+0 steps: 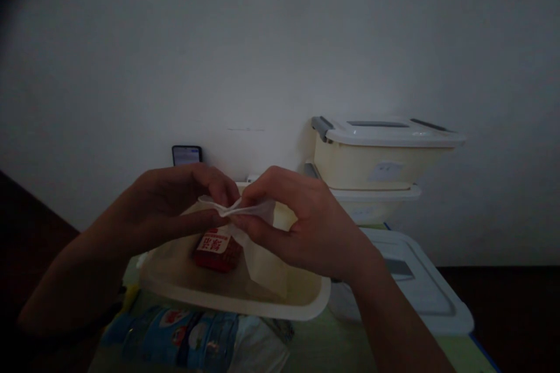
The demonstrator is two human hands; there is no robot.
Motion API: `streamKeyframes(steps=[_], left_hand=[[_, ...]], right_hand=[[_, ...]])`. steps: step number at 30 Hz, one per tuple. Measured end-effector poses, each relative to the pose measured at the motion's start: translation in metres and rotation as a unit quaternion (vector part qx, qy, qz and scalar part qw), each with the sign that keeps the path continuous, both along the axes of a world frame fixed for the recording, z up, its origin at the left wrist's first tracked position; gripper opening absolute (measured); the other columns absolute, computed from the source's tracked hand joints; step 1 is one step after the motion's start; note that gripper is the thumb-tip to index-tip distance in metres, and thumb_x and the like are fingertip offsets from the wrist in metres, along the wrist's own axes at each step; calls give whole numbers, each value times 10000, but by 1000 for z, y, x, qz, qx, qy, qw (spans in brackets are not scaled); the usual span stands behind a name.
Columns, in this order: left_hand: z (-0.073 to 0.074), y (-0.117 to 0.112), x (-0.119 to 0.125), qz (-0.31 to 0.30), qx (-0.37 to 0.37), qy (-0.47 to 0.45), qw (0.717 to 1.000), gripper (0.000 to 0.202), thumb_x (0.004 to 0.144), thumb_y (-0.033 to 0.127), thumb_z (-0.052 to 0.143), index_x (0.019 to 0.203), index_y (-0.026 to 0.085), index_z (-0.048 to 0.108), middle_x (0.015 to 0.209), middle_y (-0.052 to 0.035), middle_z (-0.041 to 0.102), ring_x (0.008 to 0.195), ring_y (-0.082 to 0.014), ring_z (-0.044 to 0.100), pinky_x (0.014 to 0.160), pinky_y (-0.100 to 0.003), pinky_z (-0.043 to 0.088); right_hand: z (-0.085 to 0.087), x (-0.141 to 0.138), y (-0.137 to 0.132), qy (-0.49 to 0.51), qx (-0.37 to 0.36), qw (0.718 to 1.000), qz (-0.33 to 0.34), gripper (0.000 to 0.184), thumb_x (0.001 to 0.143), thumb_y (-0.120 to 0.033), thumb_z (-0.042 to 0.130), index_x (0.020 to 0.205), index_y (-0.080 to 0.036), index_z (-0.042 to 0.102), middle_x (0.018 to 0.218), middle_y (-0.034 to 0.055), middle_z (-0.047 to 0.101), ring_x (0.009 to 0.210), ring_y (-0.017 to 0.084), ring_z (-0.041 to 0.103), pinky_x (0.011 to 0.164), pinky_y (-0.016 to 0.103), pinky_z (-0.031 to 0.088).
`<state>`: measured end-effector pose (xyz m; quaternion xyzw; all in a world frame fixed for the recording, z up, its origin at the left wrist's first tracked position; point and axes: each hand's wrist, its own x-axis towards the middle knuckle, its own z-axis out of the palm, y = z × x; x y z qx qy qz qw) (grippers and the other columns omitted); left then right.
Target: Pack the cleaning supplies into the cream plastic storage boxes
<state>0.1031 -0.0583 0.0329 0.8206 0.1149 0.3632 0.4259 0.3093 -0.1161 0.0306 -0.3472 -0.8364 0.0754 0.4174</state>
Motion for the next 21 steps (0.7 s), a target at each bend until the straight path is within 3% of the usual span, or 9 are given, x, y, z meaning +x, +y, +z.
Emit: streamKeyframes(steps=[5, 11, 21], left_hand=[[1, -3, -3, -1, 43, 42, 998, 140, 785, 134, 672, 891, 211, 622, 894, -7, 646, 857, -145, 631, 778, -260, 517], [3, -4, -6, 21, 66, 71, 995, 83, 802, 166, 667, 867, 190, 620, 830, 21, 650, 781, -112, 626, 720, -216, 507], [1, 1, -12, 64, 108, 46, 991, 206, 789, 95, 671, 932, 215, 586, 916, 65, 643, 839, -52, 636, 776, -113, 513]], right_hand=[[3, -1, -3, -24, 40, 999, -3, 90, 822, -192, 625, 886, -240, 582, 850, 7, 628, 772, 136, 606, 686, 282, 481], [8, -1, -7, -64, 92, 994, 8, 82, 791, -199, 659, 860, -166, 629, 851, 39, 631, 762, 121, 612, 660, 239, 486], [15, 14, -9, -75, 133, 988, -35, 92, 782, -181, 676, 734, -147, 605, 771, 52, 624, 716, 116, 593, 629, 224, 460]])
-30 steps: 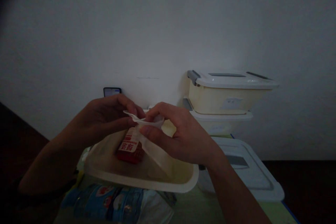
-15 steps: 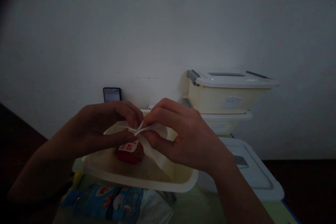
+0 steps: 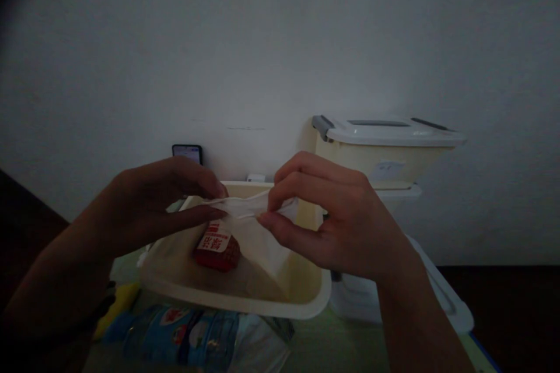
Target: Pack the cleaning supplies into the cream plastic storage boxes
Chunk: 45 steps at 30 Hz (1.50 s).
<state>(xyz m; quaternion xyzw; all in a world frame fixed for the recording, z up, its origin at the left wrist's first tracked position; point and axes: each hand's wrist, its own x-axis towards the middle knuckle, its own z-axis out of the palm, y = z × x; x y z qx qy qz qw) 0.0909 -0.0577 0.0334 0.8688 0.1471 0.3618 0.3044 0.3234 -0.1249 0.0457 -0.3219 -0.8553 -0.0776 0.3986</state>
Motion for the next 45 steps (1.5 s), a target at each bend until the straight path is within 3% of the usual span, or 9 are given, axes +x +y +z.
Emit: streamKeyframes(steps=[5, 9, 17, 22, 24, 30, 36, 45], left_hand=[[2, 4, -6, 10, 52, 48, 997, 162, 826, 91, 620, 929, 213, 594, 892, 62, 657, 839, -51, 639, 775, -108, 509], [5, 5, -7, 31, 84, 75, 993, 124, 833, 108, 613, 908, 206, 616, 865, 57, 669, 799, -46, 635, 736, -96, 496], [7, 5, -3, 54, 78, 68, 993, 47, 811, 157, 656, 846, 180, 635, 781, 53, 668, 721, -51, 618, 679, -111, 489], [7, 4, -3, 61, 75, 29, 995, 31, 824, 158, 639, 848, 177, 633, 914, 16, 661, 861, -88, 622, 763, -158, 499], [7, 3, -3, 64, 60, 21, 996, 19, 831, 167, 632, 845, 178, 624, 881, 24, 654, 838, -81, 621, 745, -148, 499], [5, 4, -3, 56, 30, 23, 998, 36, 838, 175, 623, 855, 184, 593, 795, 56, 641, 740, -59, 623, 699, -118, 502], [8, 4, -4, 22, 78, 83, 993, 123, 872, 131, 556, 922, 199, 645, 851, 24, 678, 773, -77, 627, 697, -135, 490], [9, 2, -6, -9, 94, 97, 991, 166, 848, 73, 537, 945, 176, 624, 885, -14, 665, 824, -106, 623, 735, -186, 491]], right_hand=[[-1, 3, 3, -32, -35, 999, 20, 179, 751, -238, 715, 739, -145, 562, 809, 57, 592, 745, 121, 565, 636, 231, 452], [-3, 4, 4, -34, -48, 998, 14, 122, 777, -195, 681, 762, -129, 579, 836, 60, 586, 782, 113, 561, 673, 223, 448], [-3, 6, 2, -6, -31, 999, -11, 87, 811, -195, 643, 774, -117, 650, 842, 73, 611, 769, 119, 585, 677, 237, 461], [-3, 7, 3, -3, -31, 999, -8, 75, 824, -135, 598, 804, -125, 669, 857, 74, 624, 777, 128, 598, 669, 242, 465], [-3, 7, 3, -6, -26, 1000, -9, 74, 823, -131, 599, 819, -131, 673, 863, 70, 624, 782, 129, 601, 669, 241, 465], [-2, 7, 3, -19, -30, 999, -15, 57, 825, -132, 587, 811, -141, 642, 874, 63, 614, 794, 129, 596, 689, 247, 458], [-3, 6, 2, -19, -70, 997, 10, 100, 800, -138, 574, 719, -169, 524, 835, 45, 590, 774, 133, 570, 670, 255, 445], [-4, 2, 4, -19, -25, 999, -8, 23, 792, -181, 648, 788, -167, 630, 873, 54, 639, 786, 137, 622, 687, 248, 475]])
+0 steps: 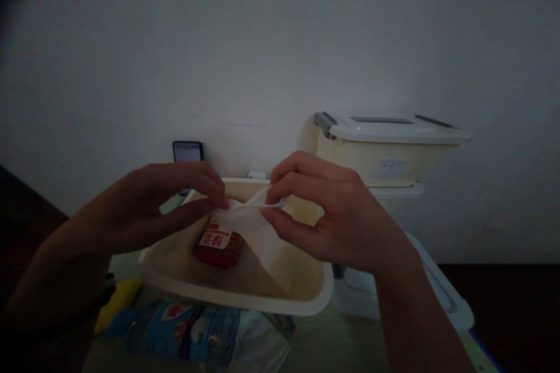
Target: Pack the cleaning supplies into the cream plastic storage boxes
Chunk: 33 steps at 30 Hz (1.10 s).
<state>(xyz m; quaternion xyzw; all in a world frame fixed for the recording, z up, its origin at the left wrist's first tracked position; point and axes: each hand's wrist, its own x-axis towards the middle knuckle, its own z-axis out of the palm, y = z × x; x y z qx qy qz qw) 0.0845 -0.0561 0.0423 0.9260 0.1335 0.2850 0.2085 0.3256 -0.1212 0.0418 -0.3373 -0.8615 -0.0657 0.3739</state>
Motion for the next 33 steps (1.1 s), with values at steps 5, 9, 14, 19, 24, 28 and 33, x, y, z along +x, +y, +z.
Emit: streamKeyframes(steps=[5, 9, 14, 19, 24, 28, 33], left_hand=[[0, 0, 0, 12, 17, 9, 1000, 180, 791, 145, 648, 960, 165, 590, 916, -10, 649, 818, -105, 610, 734, -182, 487], [0, 0, 2, 8, 7, 40, 999, 157, 792, 161, 658, 935, 179, 596, 925, -6, 658, 837, -112, 615, 747, -197, 488], [1, 1, 3, 22, 33, 34, 999, 100, 804, 120, 629, 880, 183, 611, 861, 6, 664, 782, -101, 617, 712, -188, 479], [-1, 1, 2, 60, 74, 31, 995, 39, 821, 186, 630, 854, 181, 609, 793, 14, 652, 687, -93, 595, 649, -189, 459], [-3, 2, 3, 68, 102, 51, 991, 65, 837, 239, 618, 852, 176, 620, 799, 10, 654, 703, -98, 602, 657, -195, 448], [-3, 4, 4, 100, 139, 37, 985, 153, 819, 328, 645, 837, 177, 629, 798, -2, 671, 696, -112, 614, 641, -207, 438], [0, 1, 6, 109, 154, -35, 981, 149, 810, 271, 659, 695, 192, 607, 778, 8, 693, 676, -103, 631, 641, -197, 452]], right_hand=[[1, -2, -1, 0, 12, 1000, 0, 27, 785, -176, 666, 799, -155, 676, 863, 66, 658, 771, 135, 639, 677, 234, 490], [1, -3, 0, 2, 20, 1000, 2, 71, 800, -181, 655, 848, -153, 700, 874, 73, 656, 782, 140, 642, 677, 243, 498], [1, 0, 0, 20, 12, 1000, -6, 51, 806, -180, 645, 845, -190, 678, 867, 49, 653, 785, 145, 632, 685, 262, 496], [2, 3, -1, 34, 2, 999, 3, 81, 811, -118, 594, 793, -197, 605, 847, 39, 646, 797, 156, 618, 717, 291, 478], [1, 8, 1, 21, 0, 1000, -13, 75, 798, -137, 600, 778, -209, 602, 878, 35, 648, 797, 168, 629, 710, 305, 484], [0, 13, 4, 7, 21, 999, -38, 51, 796, -166, 636, 796, -218, 639, 856, 24, 690, 793, 164, 645, 717, 294, 496], [1, 12, 5, 10, 30, 999, -34, 18, 806, -210, 660, 801, -228, 657, 811, 8, 720, 746, 148, 660, 679, 273, 508]])
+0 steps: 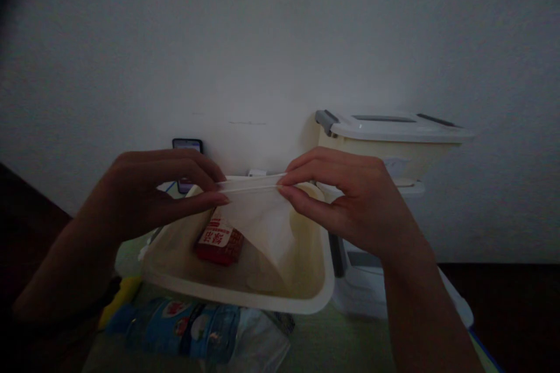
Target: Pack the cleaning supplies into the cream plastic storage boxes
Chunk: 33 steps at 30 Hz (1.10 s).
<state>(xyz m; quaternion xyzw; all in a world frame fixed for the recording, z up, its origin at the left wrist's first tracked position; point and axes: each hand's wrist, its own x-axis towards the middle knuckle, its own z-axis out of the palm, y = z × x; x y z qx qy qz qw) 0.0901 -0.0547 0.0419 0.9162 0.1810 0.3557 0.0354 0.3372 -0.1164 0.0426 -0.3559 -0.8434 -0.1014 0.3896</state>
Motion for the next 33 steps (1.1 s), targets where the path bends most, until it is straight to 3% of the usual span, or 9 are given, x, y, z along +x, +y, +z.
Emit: streamKeyframes(steps=[8, 14, 18, 21, 26, 33], left_hand=[[1, 0, -2, 19, 17, -26, 999, 150, 784, 247, 670, 670, 203, 583, 778, 23, 702, 660, -101, 637, 622, -196, 472], [0, -1, 0, 12, 1, -54, 998, 133, 783, 213, 669, 681, 193, 586, 783, 16, 692, 664, -95, 631, 641, -191, 504], [-3, -3, 1, -3, -53, -110, 993, 107, 772, 216, 685, 725, 191, 593, 775, 7, 681, 701, -113, 640, 646, -204, 528], [-5, -3, 2, -9, -66, -150, 986, 103, 769, 228, 692, 754, 188, 598, 764, 3, 678, 719, -128, 643, 656, -228, 540], [-3, -2, 0, 33, 3, -96, 995, 99, 774, 255, 701, 771, 193, 623, 768, 20, 701, 681, -93, 648, 638, -179, 515], [-5, 8, -5, 57, 148, -48, 986, 72, 788, 244, 691, 763, 180, 670, 824, 15, 739, 730, -98, 688, 679, -163, 511]], right_hand=[[-3, 1, 1, 10, 2, 999, -36, 77, 781, -284, 687, 798, -241, 625, 763, -1, 705, 664, 156, 653, 607, 290, 499], [-8, -2, 1, 110, -52, 992, 26, 102, 769, -188, 690, 846, -228, 636, 976, 28, 706, 902, 188, 659, 828, 343, 506], [-11, -4, -1, 183, -77, 979, 40, 130, 740, -185, 723, 821, -241, 639, 804, -14, 685, 750, 159, 644, 700, 302, 507], [-11, -5, -3, 198, -109, 973, 40, 100, 764, -201, 705, 809, -239, 624, 808, -15, 673, 738, 138, 624, 660, 261, 496], [-9, -5, -3, 194, -149, 968, 51, 69, 797, -234, 668, 812, -237, 600, 824, -13, 676, 744, 133, 632, 657, 251, 510], [-3, -3, 0, 24, -6, 998, -59, 81, 793, -279, 678, 792, -210, 635, 772, 5, 716, 714, 149, 669, 647, 248, 485]])
